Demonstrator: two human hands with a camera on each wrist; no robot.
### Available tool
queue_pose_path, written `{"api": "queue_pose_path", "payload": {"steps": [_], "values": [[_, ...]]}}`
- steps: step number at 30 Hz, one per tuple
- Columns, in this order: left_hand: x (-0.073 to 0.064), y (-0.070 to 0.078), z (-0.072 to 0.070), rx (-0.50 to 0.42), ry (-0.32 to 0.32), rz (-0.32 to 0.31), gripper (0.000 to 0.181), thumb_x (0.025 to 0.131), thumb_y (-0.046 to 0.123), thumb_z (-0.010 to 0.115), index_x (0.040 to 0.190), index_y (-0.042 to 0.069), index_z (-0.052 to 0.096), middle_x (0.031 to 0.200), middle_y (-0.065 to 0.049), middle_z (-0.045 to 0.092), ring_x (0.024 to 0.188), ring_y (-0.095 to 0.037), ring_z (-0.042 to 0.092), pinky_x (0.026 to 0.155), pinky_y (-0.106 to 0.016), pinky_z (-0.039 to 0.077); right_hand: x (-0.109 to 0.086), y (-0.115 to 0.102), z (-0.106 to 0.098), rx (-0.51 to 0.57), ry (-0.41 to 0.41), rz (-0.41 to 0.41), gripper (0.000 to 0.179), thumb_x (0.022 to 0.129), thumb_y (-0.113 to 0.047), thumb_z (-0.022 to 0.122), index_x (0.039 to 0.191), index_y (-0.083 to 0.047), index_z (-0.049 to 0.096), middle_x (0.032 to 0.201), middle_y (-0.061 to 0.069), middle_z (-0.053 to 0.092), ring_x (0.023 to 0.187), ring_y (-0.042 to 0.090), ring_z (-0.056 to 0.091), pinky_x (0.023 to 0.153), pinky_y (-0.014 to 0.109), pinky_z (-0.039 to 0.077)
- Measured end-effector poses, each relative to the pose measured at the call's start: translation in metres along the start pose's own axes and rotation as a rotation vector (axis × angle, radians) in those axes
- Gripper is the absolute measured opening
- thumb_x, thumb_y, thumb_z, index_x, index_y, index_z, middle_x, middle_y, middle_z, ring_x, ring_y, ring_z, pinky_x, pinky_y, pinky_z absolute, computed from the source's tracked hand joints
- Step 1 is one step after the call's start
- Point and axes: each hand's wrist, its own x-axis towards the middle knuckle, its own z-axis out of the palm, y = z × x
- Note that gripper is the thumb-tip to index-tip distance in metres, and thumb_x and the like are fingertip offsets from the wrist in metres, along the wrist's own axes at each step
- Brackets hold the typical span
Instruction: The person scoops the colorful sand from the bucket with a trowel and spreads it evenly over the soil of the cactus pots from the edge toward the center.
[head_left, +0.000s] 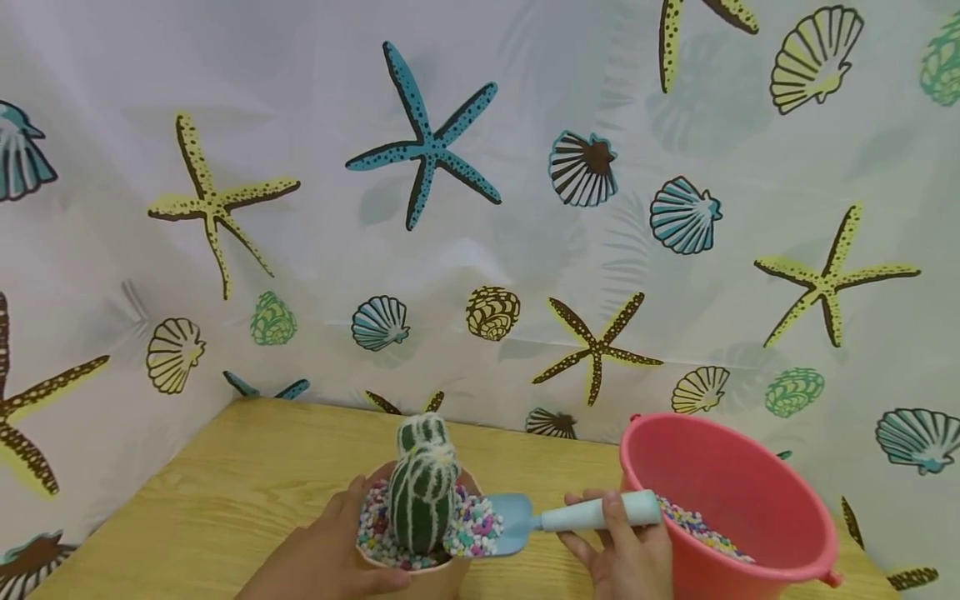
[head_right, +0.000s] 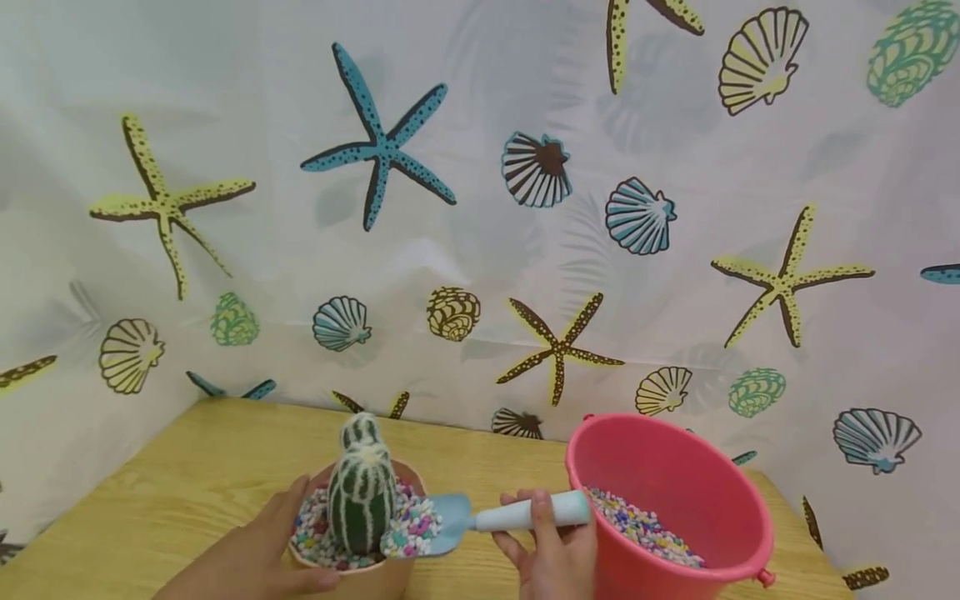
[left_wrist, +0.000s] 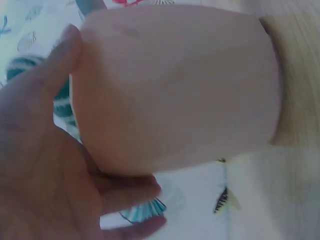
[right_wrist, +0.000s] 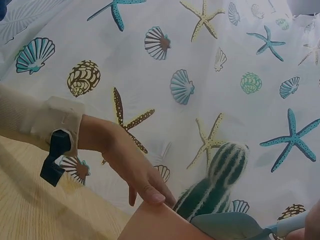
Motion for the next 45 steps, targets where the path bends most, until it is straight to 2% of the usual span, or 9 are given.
{"api": "queue_pose_path", "payload": {"steps": [3,6,15,16,19,28,31,39,45], "values": [[-0.002,0.011,0.002,0.119,0.033,-0.077,0.128,0.065,0.075,0.067,0.144,-0.013,0.019,0.135,-0.037,0.042,0.097,-0.048,0.060,0.079,-0.064,0.047,0.000,-0.003,0.005,-0.020,0.012,-0.029,0.034,0.100,-0.026,0.044,0.127,-0.007,0.037,0.096,-0.002,0.060,0.090,0.013,0.067,0.082,0.052,0.052],[-0.004,0.016,0.002,0.151,0.039,-0.115,0.130,0.062,0.078,0.065,0.143,-0.014,0.022,0.131,-0.036,0.046,0.097,-0.045,0.060,0.080,-0.065,0.045,0.001,-0.004,0.008,-0.025,0.009,-0.051,0.037,0.098,-0.026,0.049,0.128,-0.009,0.035,0.096,-0.001,0.060,0.089,0.014,0.068,0.081,0.053,0.052],[-0.004,0.005,-0.004,-0.113,-0.031,-0.047,0.122,0.063,0.062,0.077,0.153,0.010,0.014,0.146,-0.031,0.029,0.112,-0.047,0.054,0.079,-0.059,0.049,0.002,-0.010,0.016,-0.123,-0.025,-0.071,0.045,0.098,-0.027,0.051,0.133,-0.007,0.030,0.099,0.001,0.060,0.090,0.014,0.069,0.079,0.050,0.054],[-0.003,0.005,-0.004,-0.113,-0.040,-0.048,0.122,0.064,0.062,0.077,0.153,0.008,0.012,0.147,-0.032,0.028,0.113,-0.048,0.053,0.079,-0.059,0.049,0.002,-0.011,0.017,-0.132,-0.030,-0.075,0.045,0.098,-0.026,0.051,0.133,-0.006,0.031,0.099,0.001,0.060,0.090,0.014,0.069,0.079,0.051,0.054],[-0.002,0.006,-0.001,-0.057,-0.028,-0.068,0.126,0.064,0.066,0.074,0.152,0.002,0.010,0.145,-0.033,0.031,0.110,-0.048,0.055,0.079,-0.060,0.049,0.002,-0.015,0.021,-0.150,-0.036,-0.076,0.039,0.098,-0.024,0.053,0.128,-0.006,0.036,0.098,0.001,0.060,0.089,0.015,0.069,0.079,0.053,0.053],[-0.008,0.023,0.014,0.150,0.111,-0.165,0.135,0.056,0.084,0.064,0.146,-0.006,0.020,0.118,-0.027,0.054,0.090,-0.035,0.064,0.073,-0.058,0.049,0.001,-0.021,0.031,-0.214,-0.092,-0.131,0.034,0.096,-0.020,0.057,0.121,-0.003,0.040,0.100,0.003,0.060,0.088,0.016,0.068,0.080,0.055,0.053],[-0.010,0.024,0.013,0.170,0.120,-0.158,0.132,0.056,0.083,0.064,0.147,-0.004,0.022,0.115,-0.025,0.055,0.087,-0.034,0.064,0.071,-0.057,0.050,0.001,-0.023,0.033,-0.232,-0.103,-0.136,0.034,0.096,-0.020,0.058,0.120,-0.003,0.041,0.101,0.005,0.060,0.088,0.017,0.069,0.079,0.055,0.053],[-0.012,0.020,0.010,0.094,0.121,-0.099,0.121,0.062,0.076,0.068,0.152,0.012,0.018,0.115,-0.025,0.056,0.085,-0.036,0.063,0.065,-0.055,0.051,0.003,-0.032,0.038,-0.270,-0.123,-0.179,0.029,0.096,-0.017,0.057,0.116,-0.001,0.042,0.099,0.004,0.060,0.089,0.015,0.069,0.076,0.045,0.057],[-0.013,0.019,0.012,0.111,0.134,-0.085,0.121,0.062,0.075,0.068,0.152,0.012,0.017,0.114,-0.025,0.057,0.084,-0.035,0.064,0.063,-0.053,0.051,0.002,-0.040,0.041,-0.291,-0.138,-0.195,0.029,0.095,-0.017,0.059,0.115,-0.002,0.044,0.099,0.002,0.061,0.089,0.014,0.069,0.076,0.041,0.058]]}}
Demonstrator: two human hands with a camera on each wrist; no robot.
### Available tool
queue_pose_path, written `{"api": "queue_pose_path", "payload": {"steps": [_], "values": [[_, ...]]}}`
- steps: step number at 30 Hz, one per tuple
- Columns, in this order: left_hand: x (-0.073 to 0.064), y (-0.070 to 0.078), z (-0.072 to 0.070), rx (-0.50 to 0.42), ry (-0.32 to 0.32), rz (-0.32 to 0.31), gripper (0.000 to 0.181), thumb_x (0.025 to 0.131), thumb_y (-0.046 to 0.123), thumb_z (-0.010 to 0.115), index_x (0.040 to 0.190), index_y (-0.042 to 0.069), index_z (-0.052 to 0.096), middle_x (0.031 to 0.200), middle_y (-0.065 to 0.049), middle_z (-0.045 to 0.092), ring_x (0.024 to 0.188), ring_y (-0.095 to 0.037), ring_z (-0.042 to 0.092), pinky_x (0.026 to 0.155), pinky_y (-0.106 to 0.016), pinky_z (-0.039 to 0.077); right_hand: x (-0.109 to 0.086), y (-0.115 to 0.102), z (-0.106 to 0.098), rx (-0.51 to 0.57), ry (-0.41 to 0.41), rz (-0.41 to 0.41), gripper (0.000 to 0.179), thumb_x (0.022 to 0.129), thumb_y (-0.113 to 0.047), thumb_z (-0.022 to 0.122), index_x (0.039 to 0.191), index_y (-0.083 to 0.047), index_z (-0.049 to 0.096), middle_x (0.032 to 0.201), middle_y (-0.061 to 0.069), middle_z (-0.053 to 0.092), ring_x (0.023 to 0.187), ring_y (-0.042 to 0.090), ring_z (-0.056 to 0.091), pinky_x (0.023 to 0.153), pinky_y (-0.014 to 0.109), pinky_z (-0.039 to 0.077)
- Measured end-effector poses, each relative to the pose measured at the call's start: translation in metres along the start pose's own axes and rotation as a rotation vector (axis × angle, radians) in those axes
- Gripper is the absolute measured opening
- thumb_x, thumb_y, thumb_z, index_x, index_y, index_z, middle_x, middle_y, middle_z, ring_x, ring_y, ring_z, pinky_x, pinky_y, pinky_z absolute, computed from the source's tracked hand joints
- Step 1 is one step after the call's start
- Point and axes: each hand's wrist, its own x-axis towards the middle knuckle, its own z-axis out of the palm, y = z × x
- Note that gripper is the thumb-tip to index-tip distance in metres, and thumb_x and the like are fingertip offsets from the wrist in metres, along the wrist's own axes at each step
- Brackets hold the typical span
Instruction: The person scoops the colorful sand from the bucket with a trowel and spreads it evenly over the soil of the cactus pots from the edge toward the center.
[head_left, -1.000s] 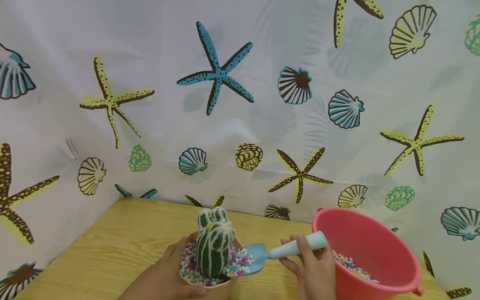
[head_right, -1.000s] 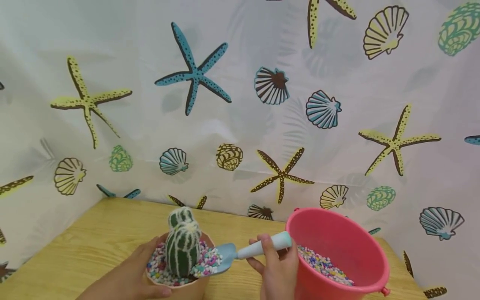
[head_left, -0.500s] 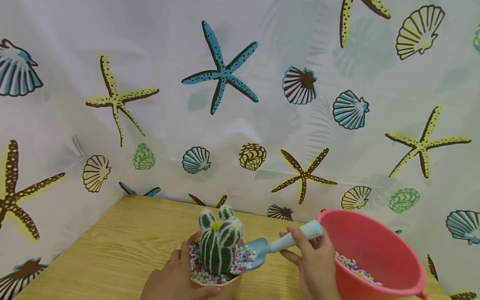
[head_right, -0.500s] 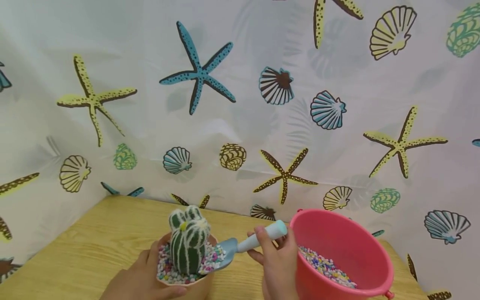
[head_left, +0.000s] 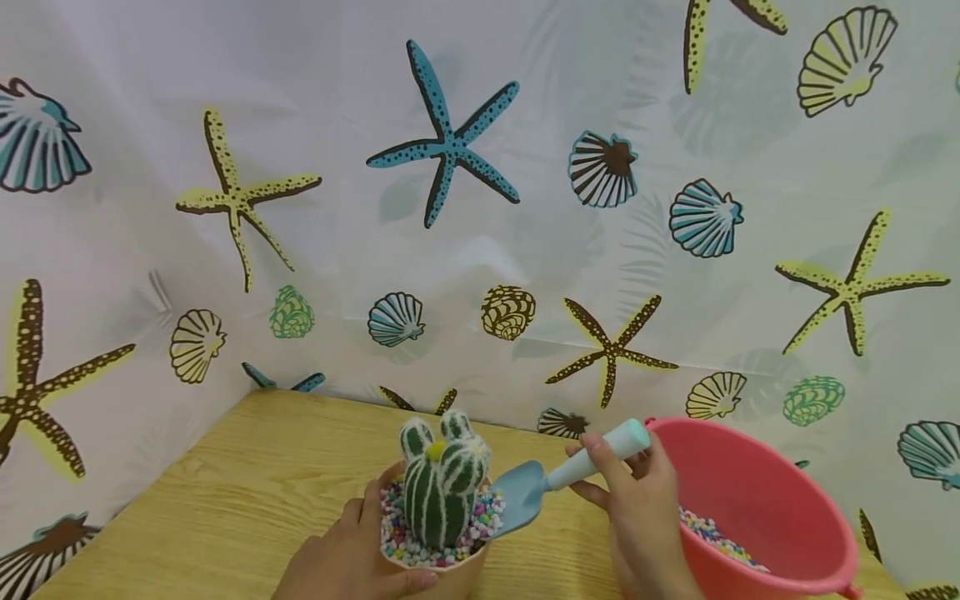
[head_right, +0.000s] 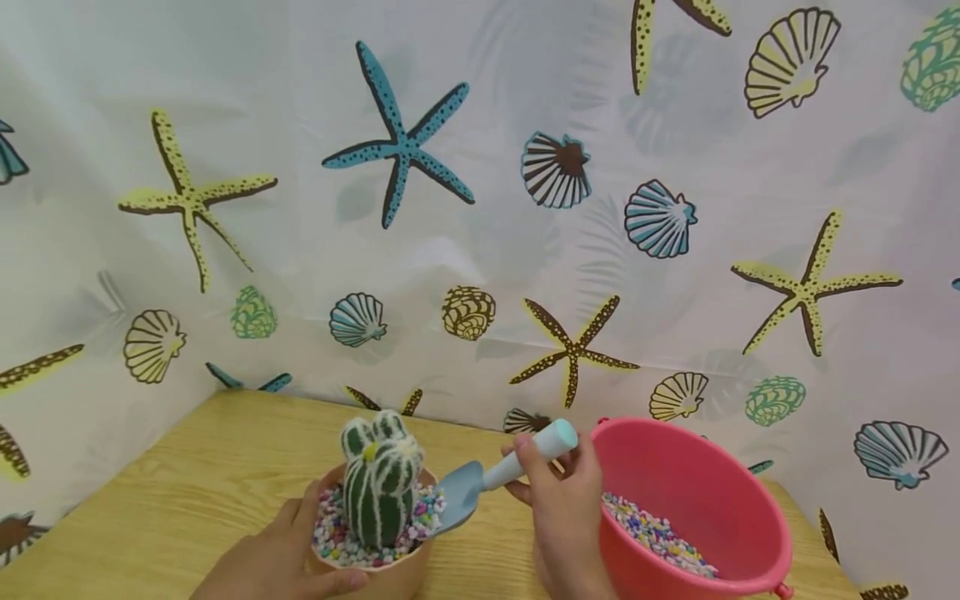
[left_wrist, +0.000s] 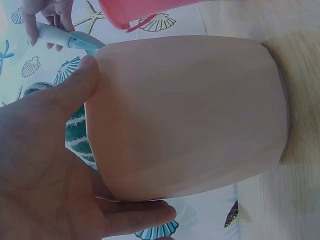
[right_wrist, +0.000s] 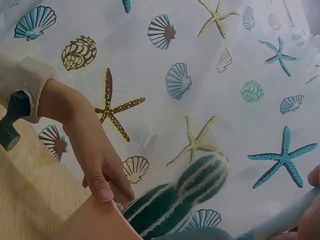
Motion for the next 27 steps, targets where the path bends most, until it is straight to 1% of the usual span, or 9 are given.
{"api": "queue_pose_path", "payload": {"steps": [3,7,12,17,20,21,24,27], "values": [[0.001,-0.001,0.000,-0.007,-0.002,0.002,0.120,0.063,0.074,0.069,0.152,0.012,0.018,0.111,-0.023,0.058,0.082,-0.034,0.064,0.061,-0.053,0.051,0.001,-0.004,0.000,-0.008,0.001,-0.013,0.029,0.094,-0.016,0.061,0.114,-0.002,0.045,0.097,0.001,0.062,0.089,0.013,0.069,0.076,0.039,0.058],[0.002,-0.001,-0.001,-0.027,-0.014,-0.002,0.119,0.063,0.073,0.069,0.151,0.012,0.017,0.108,-0.022,0.058,0.081,-0.033,0.063,0.061,-0.053,0.050,0.001,-0.011,0.001,0.003,0.004,-0.047,0.023,0.093,-0.011,0.061,0.108,-0.003,0.046,0.092,0.000,0.064,0.087,0.012,0.070,0.074,0.038,0.058],[0.003,-0.002,0.000,-0.040,-0.023,-0.003,0.119,0.064,0.073,0.070,0.152,0.013,0.016,0.109,-0.023,0.057,0.082,-0.034,0.062,0.063,-0.054,0.050,0.001,-0.016,0.001,-0.001,-0.007,-0.056,0.023,0.093,-0.010,0.061,0.109,-0.002,0.046,0.090,0.000,0.064,0.087,0.012,0.070,0.075,0.040,0.058],[0.002,-0.003,-0.002,-0.034,-0.013,0.007,0.118,0.064,0.074,0.069,0.151,0.012,0.017,0.110,-0.024,0.057,0.082,-0.034,0.063,0.061,-0.053,0.050,-0.001,-0.009,0.010,-0.057,-0.031,-0.072,0.028,0.092,-0.012,0.063,0.111,-0.002,0.045,0.092,0.001,0.064,0.088,0.013,0.069,0.076,0.041,0.058],[0.002,-0.003,-0.004,-0.017,-0.006,0.023,0.118,0.065,0.074,0.068,0.151,0.009,0.019,0.110,-0.023,0.057,0.083,-0.034,0.063,0.062,-0.052,0.050,-0.001,-0.001,0.015,-0.098,-0.053,-0.112,0.027,0.094,-0.013,0.061,0.111,-0.003,0.043,0.097,0.004,0.061,0.091,0.012,0.067,0.078,0.041,0.058],[0.002,-0.004,-0.004,-0.008,-0.006,0.029,0.118,0.065,0.073,0.068,0.150,0.007,0.020,0.110,-0.023,0.058,0.084,-0.034,0.063,0.063,-0.052,0.050,-0.001,0.001,0.016,-0.108,-0.055,-0.123,0.025,0.095,-0.012,0.059,0.111,-0.003,0.042,0.098,0.004,0.060,0.092,0.013,0.067,0.078,0.041,0.058],[0.001,-0.005,-0.005,0.009,-0.012,0.040,0.118,0.066,0.073,0.068,0.149,0.003,0.023,0.109,-0.021,0.058,0.082,-0.033,0.063,0.063,-0.051,0.051,-0.002,0.006,0.018,-0.137,-0.058,-0.146,0.023,0.097,-0.011,0.055,0.111,-0.003,0.039,0.100,0.006,0.055,0.093,0.011,0.066,0.080,0.042,0.057],[0.000,-0.006,-0.006,0.017,-0.018,0.049,0.119,0.066,0.074,0.067,0.148,0.000,0.023,0.112,-0.021,0.058,0.085,-0.034,0.064,0.066,-0.052,0.052,-0.001,0.004,0.017,-0.159,-0.043,-0.176,0.022,0.097,-0.012,0.055,0.110,-0.002,0.040,0.099,0.006,0.057,0.092,0.010,0.066,0.079,0.041,0.057]]}}
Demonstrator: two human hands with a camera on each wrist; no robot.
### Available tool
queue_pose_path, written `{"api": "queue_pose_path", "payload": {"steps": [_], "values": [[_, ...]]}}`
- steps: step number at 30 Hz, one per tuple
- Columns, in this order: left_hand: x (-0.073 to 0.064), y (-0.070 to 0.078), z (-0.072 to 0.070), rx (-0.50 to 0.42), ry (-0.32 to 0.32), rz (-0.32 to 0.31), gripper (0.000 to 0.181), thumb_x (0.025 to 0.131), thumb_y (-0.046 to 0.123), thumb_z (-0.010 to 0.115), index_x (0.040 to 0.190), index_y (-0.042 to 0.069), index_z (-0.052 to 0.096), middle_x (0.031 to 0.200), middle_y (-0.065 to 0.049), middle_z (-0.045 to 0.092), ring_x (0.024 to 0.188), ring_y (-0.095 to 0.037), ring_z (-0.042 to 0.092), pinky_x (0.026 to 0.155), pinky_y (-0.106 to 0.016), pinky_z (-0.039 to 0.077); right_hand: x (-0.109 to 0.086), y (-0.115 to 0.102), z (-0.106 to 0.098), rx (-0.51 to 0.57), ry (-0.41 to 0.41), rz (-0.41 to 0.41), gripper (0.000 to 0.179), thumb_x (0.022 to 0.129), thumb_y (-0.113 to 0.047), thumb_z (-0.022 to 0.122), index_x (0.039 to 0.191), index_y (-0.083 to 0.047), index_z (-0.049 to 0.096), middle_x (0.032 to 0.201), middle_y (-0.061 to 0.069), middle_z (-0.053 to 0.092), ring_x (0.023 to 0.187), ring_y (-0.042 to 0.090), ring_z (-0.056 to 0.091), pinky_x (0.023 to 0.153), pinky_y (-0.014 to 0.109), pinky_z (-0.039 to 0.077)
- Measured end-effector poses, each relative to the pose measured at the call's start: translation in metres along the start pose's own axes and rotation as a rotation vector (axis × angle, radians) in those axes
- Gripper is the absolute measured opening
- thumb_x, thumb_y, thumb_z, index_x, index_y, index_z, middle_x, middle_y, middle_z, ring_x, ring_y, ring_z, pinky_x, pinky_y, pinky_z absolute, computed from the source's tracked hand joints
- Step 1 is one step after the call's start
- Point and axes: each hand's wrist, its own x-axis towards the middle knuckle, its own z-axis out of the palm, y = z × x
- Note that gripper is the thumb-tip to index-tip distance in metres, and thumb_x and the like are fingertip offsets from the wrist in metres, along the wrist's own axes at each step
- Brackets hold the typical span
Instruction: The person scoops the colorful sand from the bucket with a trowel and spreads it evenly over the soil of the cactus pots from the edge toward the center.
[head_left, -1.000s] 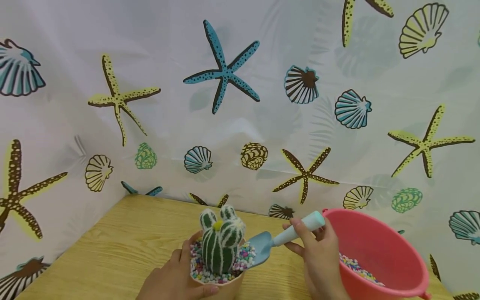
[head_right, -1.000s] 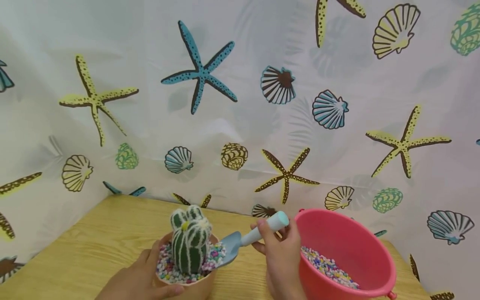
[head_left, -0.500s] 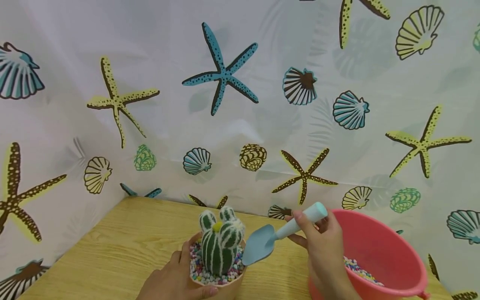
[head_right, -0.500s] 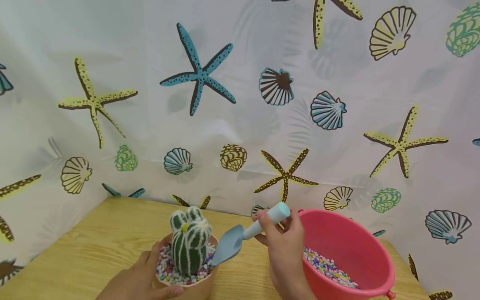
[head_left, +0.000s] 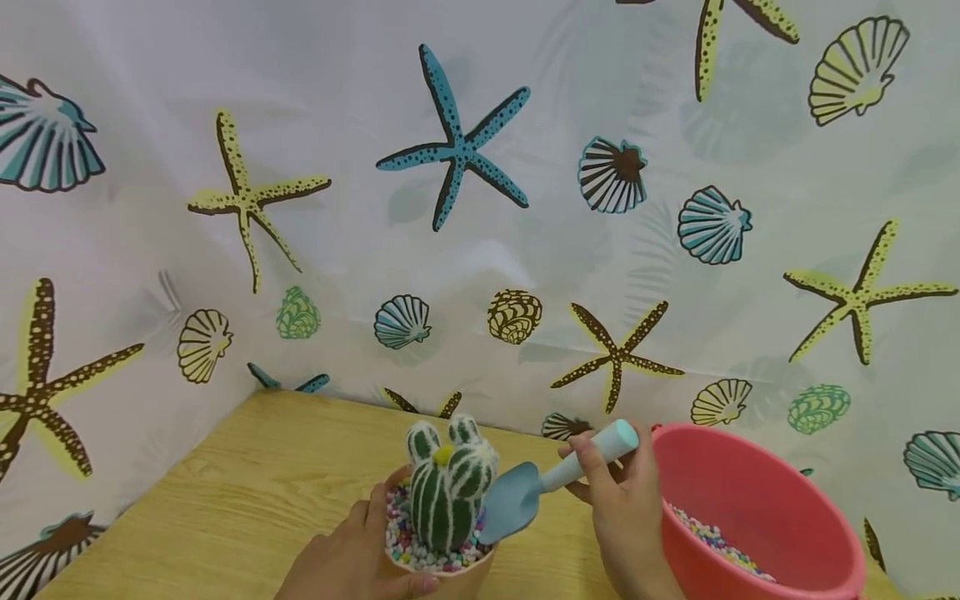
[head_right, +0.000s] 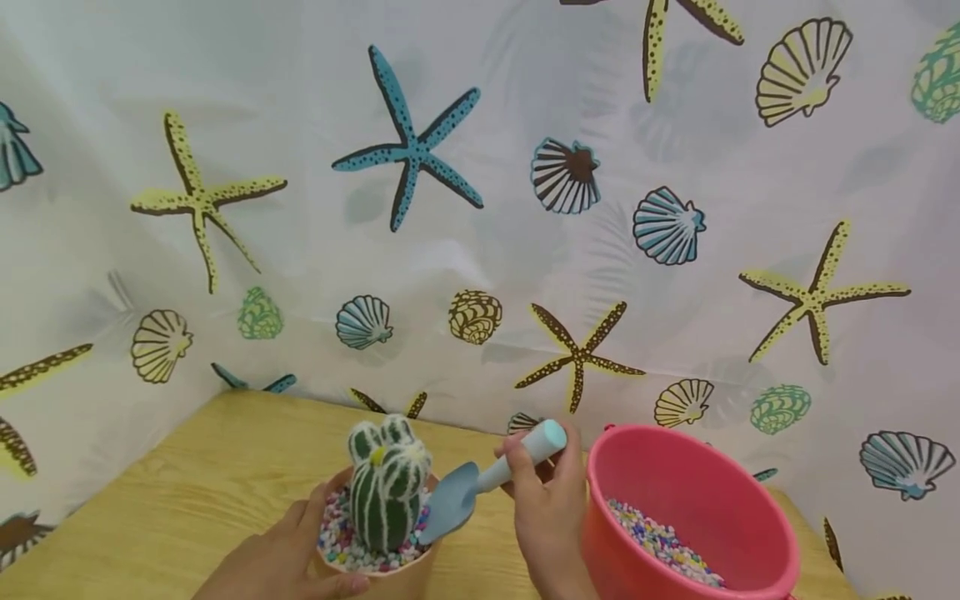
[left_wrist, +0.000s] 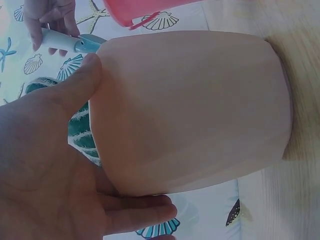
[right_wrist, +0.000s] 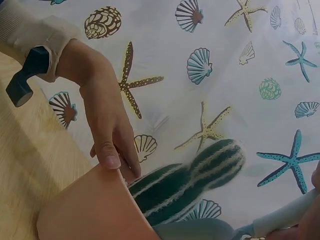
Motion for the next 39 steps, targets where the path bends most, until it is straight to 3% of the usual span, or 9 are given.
{"api": "queue_pose_path", "payload": {"steps": [6,11,18,26,34,39], "values": [[-0.001,0.003,-0.001,0.001,0.014,0.039,0.120,0.066,0.074,0.066,0.149,-0.001,0.021,0.124,-0.026,0.054,0.095,-0.038,0.063,0.068,-0.055,0.052,0.003,-0.011,-0.006,-0.003,0.038,-0.117,0.022,0.096,-0.012,0.057,0.109,-0.001,0.043,0.095,0.004,0.060,0.092,0.014,0.067,0.075,0.036,0.058],[0.000,0.004,-0.002,-0.004,0.001,0.044,0.119,0.066,0.073,0.067,0.149,0.000,0.021,0.126,-0.028,0.053,0.093,-0.038,0.064,0.067,-0.054,0.052,-0.001,-0.005,0.000,-0.016,0.011,-0.113,0.022,0.096,-0.010,0.056,0.110,0.000,0.042,0.097,0.004,0.058,0.091,0.010,0.066,0.077,0.036,0.058],[-0.002,0.001,-0.001,-0.055,-0.029,0.032,0.116,0.068,0.069,0.069,0.152,0.009,0.017,0.128,-0.029,0.051,0.089,-0.039,0.064,0.067,-0.053,0.053,-0.001,-0.001,0.001,-0.018,0.010,-0.108,0.024,0.096,-0.007,0.056,0.110,0.004,0.041,0.099,0.008,0.058,0.091,0.011,0.066,0.076,0.035,0.058],[-0.001,-0.008,-0.007,-0.219,-0.082,0.040,0.113,0.069,0.062,0.073,0.153,0.018,0.013,0.144,-0.029,0.035,0.108,-0.045,0.058,0.076,-0.057,0.051,0.008,-0.014,-0.015,0.022,0.013,-0.134,0.019,0.097,-0.011,0.055,0.109,-0.003,0.042,0.097,0.004,0.058,0.094,0.013,0.067,0.075,0.032,0.058],[0.001,-0.016,-0.009,-0.334,-0.105,0.075,0.111,0.070,0.054,0.078,0.153,0.015,0.015,0.148,-0.027,0.029,0.124,-0.048,0.045,0.092,-0.063,0.043,0.015,-0.022,-0.036,0.079,0.060,-0.191,0.014,0.095,-0.008,0.056,0.105,-0.007,0.045,0.092,0.004,0.060,0.089,0.014,0.069,0.074,0.030,0.058],[0.001,-0.019,-0.010,-0.361,-0.114,0.123,0.106,0.074,0.052,0.076,0.153,0.013,0.018,0.148,-0.026,0.030,0.128,-0.047,0.042,0.098,-0.065,0.038,0.015,-0.030,-0.052,0.032,0.111,-0.156,0.015,0.096,-0.012,0.055,0.107,-0.012,0.044,0.097,0.006,0.059,0.091,0.013,0.068,0.075,0.029,0.058]]}}
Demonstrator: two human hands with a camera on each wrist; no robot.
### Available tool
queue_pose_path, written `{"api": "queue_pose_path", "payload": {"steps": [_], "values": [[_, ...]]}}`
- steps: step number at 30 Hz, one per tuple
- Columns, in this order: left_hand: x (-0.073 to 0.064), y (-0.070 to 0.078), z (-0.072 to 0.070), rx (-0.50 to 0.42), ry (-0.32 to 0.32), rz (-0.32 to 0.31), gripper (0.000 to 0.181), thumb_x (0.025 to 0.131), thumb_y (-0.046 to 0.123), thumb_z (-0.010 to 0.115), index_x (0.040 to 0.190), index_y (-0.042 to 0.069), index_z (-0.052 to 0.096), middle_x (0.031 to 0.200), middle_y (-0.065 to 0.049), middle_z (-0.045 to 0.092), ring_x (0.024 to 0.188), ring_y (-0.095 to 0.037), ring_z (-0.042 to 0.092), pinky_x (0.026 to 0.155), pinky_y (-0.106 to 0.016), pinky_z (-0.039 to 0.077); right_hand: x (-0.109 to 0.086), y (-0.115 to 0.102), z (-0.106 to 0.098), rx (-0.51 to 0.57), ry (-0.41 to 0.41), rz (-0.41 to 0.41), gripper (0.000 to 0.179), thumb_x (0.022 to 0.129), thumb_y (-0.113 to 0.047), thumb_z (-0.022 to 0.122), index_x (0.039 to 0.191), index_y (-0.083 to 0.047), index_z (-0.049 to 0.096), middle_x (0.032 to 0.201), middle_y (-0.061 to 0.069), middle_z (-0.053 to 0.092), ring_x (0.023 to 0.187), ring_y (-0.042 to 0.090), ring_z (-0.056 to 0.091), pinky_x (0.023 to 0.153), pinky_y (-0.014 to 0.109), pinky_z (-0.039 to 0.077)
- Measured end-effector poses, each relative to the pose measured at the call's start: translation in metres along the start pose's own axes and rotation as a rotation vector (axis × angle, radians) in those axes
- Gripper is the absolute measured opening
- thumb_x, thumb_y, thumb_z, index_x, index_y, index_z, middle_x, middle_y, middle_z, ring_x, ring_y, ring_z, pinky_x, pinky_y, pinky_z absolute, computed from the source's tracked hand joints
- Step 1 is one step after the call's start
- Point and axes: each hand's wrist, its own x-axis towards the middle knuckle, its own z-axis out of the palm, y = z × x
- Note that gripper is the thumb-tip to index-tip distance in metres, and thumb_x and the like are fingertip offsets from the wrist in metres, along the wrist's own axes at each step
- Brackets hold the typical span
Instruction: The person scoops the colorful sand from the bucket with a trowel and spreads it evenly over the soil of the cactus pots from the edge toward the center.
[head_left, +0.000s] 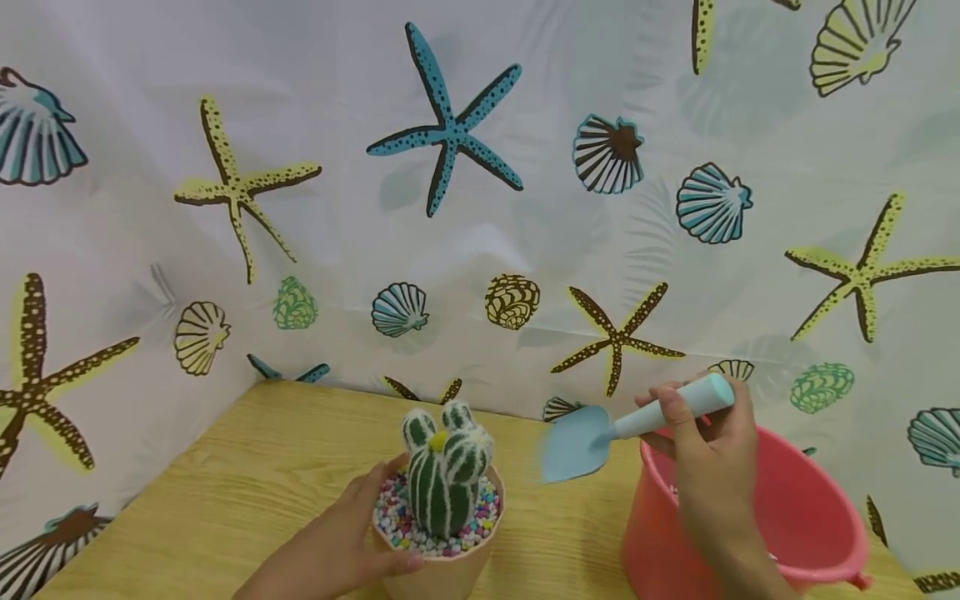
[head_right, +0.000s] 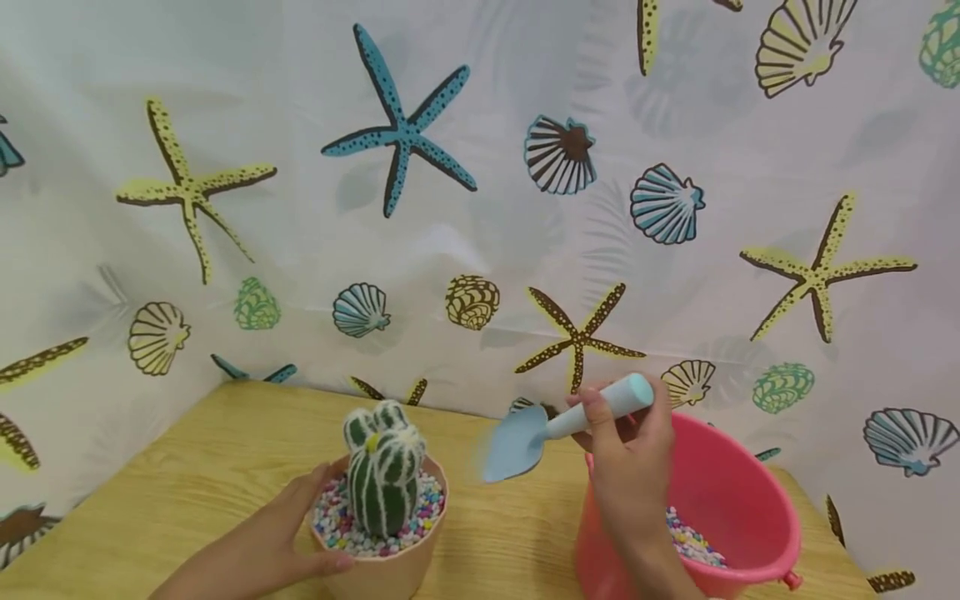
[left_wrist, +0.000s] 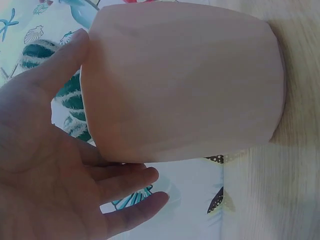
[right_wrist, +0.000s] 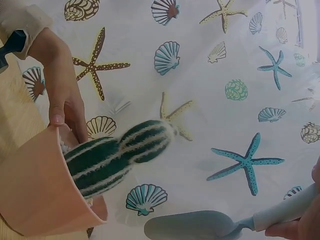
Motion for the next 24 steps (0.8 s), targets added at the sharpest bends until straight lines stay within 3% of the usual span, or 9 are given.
{"api": "queue_pose_path", "payload": {"steps": [5,9,13,18,24], "values": [[0.005,0.002,-0.001,0.020,-0.001,0.046,0.104,0.075,0.050,0.076,0.152,0.011,0.018,0.148,-0.026,0.030,0.130,-0.047,0.039,0.100,-0.065,0.036,0.005,-0.005,-0.021,-0.002,0.056,0.003,0.017,0.096,-0.013,0.055,0.108,-0.009,0.044,0.102,0.010,0.058,0.091,0.015,0.068,0.073,0.028,0.058],[0.006,0.001,0.000,-0.016,-0.022,0.051,0.102,0.076,0.048,0.076,0.152,0.010,0.018,0.149,-0.026,0.030,0.132,-0.048,0.037,0.101,-0.066,0.034,0.009,-0.007,-0.044,0.036,0.120,-0.011,0.019,0.095,-0.011,0.057,0.110,-0.008,0.045,0.103,0.012,0.057,0.090,0.016,0.068,0.069,0.028,0.058],[0.005,0.001,0.002,-0.047,-0.037,0.024,0.102,0.076,0.049,0.075,0.152,0.011,0.019,0.148,-0.025,0.031,0.130,-0.049,0.038,0.100,-0.066,0.035,0.016,-0.011,-0.070,0.038,0.211,-0.044,0.023,0.093,-0.011,0.059,0.111,-0.009,0.046,0.102,0.011,0.057,0.087,0.016,0.069,0.064,0.026,0.058],[0.004,0.001,-0.001,-0.024,-0.028,0.011,0.102,0.077,0.051,0.073,0.152,0.010,0.017,0.148,-0.025,0.030,0.130,-0.049,0.038,0.098,-0.066,0.036,0.026,-0.013,-0.096,-0.018,0.303,-0.100,0.020,0.094,-0.012,0.056,0.111,-0.013,0.046,0.102,0.007,0.055,0.083,0.007,0.068,0.059,0.017,0.055],[0.004,-0.002,-0.002,-0.044,-0.044,0.039,0.100,0.080,0.048,0.072,0.153,0.012,0.015,0.150,-0.026,0.026,0.134,-0.051,0.031,0.100,-0.068,0.032,0.031,-0.007,-0.112,-0.024,0.336,-0.058,0.015,0.094,-0.011,0.056,0.107,-0.014,0.048,0.099,0.004,0.056,0.079,0.005,0.068,0.056,0.016,0.054]]}}
